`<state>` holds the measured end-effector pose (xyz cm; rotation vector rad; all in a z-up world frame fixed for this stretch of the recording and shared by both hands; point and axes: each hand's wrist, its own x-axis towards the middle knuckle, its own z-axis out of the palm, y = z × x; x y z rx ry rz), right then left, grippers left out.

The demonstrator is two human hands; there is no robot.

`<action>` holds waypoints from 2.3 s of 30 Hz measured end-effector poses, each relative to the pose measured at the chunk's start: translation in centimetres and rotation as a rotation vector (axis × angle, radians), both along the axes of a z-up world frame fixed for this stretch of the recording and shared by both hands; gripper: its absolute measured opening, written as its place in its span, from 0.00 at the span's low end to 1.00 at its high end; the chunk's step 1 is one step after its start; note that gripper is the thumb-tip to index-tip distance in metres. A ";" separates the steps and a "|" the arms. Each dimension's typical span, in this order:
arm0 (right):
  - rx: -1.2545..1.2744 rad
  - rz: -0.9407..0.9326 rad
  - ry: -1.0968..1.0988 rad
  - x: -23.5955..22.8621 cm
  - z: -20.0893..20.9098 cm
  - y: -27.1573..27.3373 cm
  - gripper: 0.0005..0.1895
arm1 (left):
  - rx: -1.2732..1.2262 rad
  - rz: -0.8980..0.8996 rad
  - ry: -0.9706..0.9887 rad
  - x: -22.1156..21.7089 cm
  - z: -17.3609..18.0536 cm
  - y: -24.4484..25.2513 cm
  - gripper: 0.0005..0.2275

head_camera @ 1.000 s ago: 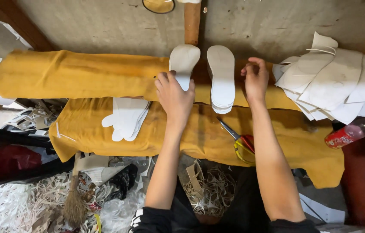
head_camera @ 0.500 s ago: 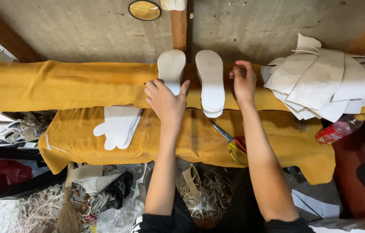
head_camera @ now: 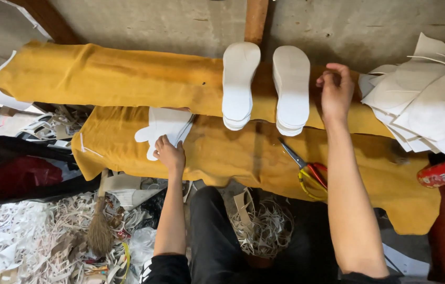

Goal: Sorting and stacking white shoe insoles on a workbench in a leather workshop.

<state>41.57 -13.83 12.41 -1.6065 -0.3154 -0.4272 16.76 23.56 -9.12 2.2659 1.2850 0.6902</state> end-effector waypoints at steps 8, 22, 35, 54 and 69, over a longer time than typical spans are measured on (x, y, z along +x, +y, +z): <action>-0.009 -0.014 0.026 0.1 -0.1 0.0 0.14 | -0.050 0.006 -0.236 -0.3 0.1 -1.6 0.35; -0.033 -0.017 -0.010 -0.9 0.9 0.3 0.13 | -0.149 -0.022 -1.242 -8.5 16.9 -14.9 0.30; -0.022 -0.005 -0.012 -1.2 0.7 -0.1 0.12 | -0.108 -0.459 -1.366 -2.2 33.3 -20.1 0.16; -0.010 -0.004 0.063 -0.6 0.6 0.1 0.08 | -0.116 -0.689 -0.392 6.6 26.4 -13.0 0.16; 0.017 0.018 0.080 -1.1 1.0 0.0 0.08 | 0.145 -0.673 0.020 13.8 30.7 -13.6 0.26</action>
